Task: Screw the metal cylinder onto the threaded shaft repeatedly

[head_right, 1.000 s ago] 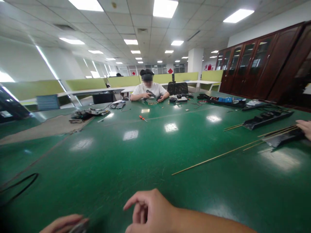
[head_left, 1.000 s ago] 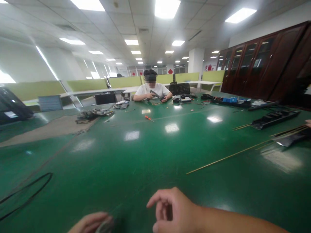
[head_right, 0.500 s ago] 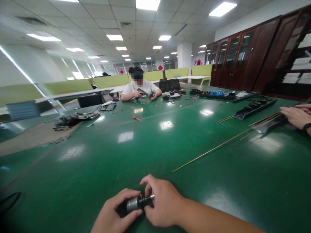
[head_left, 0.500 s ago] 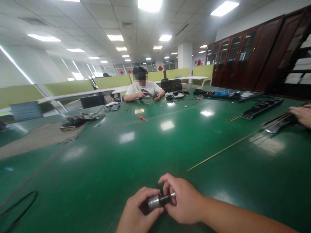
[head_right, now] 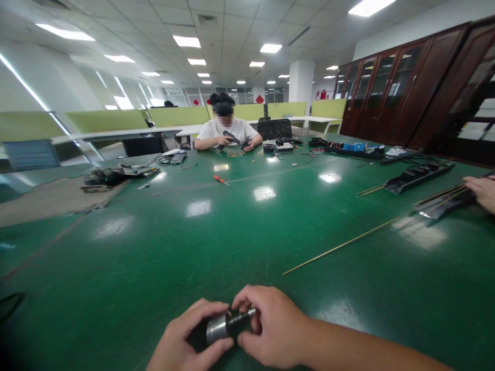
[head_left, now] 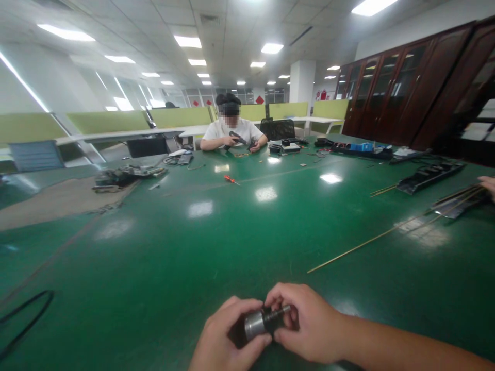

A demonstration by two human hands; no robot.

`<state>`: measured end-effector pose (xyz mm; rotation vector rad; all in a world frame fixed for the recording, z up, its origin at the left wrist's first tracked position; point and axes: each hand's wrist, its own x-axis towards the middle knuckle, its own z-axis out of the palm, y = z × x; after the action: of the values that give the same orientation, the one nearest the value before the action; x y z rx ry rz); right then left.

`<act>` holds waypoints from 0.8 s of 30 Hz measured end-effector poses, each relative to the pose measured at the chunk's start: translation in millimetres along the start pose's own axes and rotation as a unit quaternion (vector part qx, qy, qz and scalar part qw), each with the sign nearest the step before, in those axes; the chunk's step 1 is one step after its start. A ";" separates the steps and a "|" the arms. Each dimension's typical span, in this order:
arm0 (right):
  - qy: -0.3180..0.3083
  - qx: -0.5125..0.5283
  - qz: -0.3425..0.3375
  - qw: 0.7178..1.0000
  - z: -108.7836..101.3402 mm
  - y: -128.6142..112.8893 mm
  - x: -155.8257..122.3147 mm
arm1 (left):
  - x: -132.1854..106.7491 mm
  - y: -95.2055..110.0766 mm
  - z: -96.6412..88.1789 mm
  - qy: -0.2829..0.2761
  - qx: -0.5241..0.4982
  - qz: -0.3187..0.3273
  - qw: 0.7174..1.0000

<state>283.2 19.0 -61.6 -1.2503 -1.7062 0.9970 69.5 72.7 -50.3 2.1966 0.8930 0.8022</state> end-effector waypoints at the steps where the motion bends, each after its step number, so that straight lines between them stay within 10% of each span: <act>1: 0.004 -0.009 -0.001 1.000 -0.5 -0.2 -0.5 | -0.9 0.5 0.5 0.000 -0.006 -0.014 1.000; 24: 0.015 -0.030 -0.044 0.998 -6.8 -5.8 -1.1 | 1.2 13.5 3.0 -0.035 -0.040 -0.103 0.993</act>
<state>287.6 17.7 -53.9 -1.2122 -1.7630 0.8771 77.4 64.9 -42.0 2.0115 1.0159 0.6463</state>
